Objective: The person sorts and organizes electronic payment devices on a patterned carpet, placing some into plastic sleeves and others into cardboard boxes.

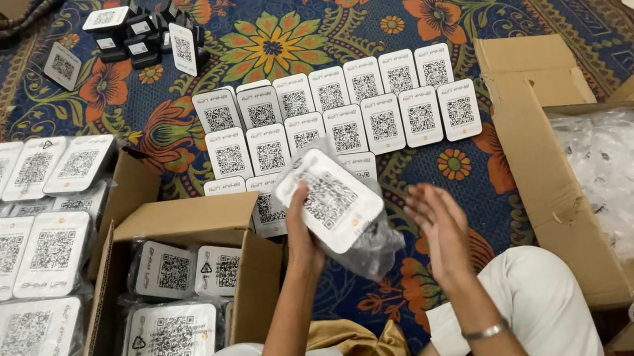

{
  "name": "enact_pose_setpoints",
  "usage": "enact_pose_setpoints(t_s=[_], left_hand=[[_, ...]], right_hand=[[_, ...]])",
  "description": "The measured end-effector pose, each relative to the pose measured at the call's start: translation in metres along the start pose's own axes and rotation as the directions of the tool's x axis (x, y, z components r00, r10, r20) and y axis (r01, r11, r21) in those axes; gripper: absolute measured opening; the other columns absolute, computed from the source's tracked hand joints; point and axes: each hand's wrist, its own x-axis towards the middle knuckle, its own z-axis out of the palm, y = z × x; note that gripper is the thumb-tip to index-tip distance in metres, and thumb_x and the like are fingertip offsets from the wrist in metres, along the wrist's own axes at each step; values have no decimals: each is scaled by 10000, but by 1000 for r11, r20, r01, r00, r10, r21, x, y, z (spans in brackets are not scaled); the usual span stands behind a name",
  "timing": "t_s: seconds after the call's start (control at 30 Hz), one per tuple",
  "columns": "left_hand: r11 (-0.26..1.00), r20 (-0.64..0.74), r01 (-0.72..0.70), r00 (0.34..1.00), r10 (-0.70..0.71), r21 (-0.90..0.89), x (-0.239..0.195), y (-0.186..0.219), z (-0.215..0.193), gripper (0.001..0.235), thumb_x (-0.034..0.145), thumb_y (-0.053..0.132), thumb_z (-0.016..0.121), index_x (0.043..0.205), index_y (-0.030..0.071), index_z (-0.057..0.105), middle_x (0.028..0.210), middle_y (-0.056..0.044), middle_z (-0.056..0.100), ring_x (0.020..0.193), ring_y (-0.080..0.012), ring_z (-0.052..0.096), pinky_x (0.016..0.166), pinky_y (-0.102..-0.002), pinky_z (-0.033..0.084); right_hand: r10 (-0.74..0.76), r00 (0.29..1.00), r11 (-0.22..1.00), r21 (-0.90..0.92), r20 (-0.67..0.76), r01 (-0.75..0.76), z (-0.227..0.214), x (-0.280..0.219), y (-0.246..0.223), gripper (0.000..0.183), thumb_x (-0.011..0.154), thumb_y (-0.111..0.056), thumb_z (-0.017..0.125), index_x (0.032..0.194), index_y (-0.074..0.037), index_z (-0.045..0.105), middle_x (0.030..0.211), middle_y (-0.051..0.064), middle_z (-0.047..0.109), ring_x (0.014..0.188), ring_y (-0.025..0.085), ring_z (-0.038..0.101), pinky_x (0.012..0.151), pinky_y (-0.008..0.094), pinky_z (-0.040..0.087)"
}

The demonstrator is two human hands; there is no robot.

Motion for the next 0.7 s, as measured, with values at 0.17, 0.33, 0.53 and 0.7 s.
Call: enact_pose_setpoints(t_s=[0.17,0.33,0.53,0.7], left_hand=[[955,-207,-287,941,266,-76,16,-7,-14,635,920,430,641,1383,8,536,1164,-96,695,1010,-177,709,872,-336,572],[827,-309,-562,789,532,-11,24,-11,-21,611,950,338,668,1406,-26,487,1235,-100,634,1051,-176,648,892,-338,539],[754,-347,-655,718,603,-45,15,-4,-13,567,991,345,621,1394,-40,516,1257,-118,635,1060,-177,651,901,-325,539],[765,-317,-640,741,592,-68,16,-7,-15,535,1005,348,602,1361,-49,550,1217,-128,665,1018,-184,681,869,-327,557]], right_hand=[[116,984,993,-18,135,-114,10,-42,30,430,1046,-399,500,1117,-7,660,1064,128,725,1023,225,702,969,372,556],[-112,942,976,-140,317,164,25,-38,38,322,1084,-233,661,1104,88,653,1122,204,684,1058,238,633,998,380,491],[-62,895,954,289,441,-77,39,-45,25,380,1002,-284,542,1171,33,665,1185,198,737,993,242,767,903,393,586],[51,960,999,2,276,-54,34,-41,44,668,993,-167,730,1606,-68,484,1346,98,643,851,95,552,717,310,467]])
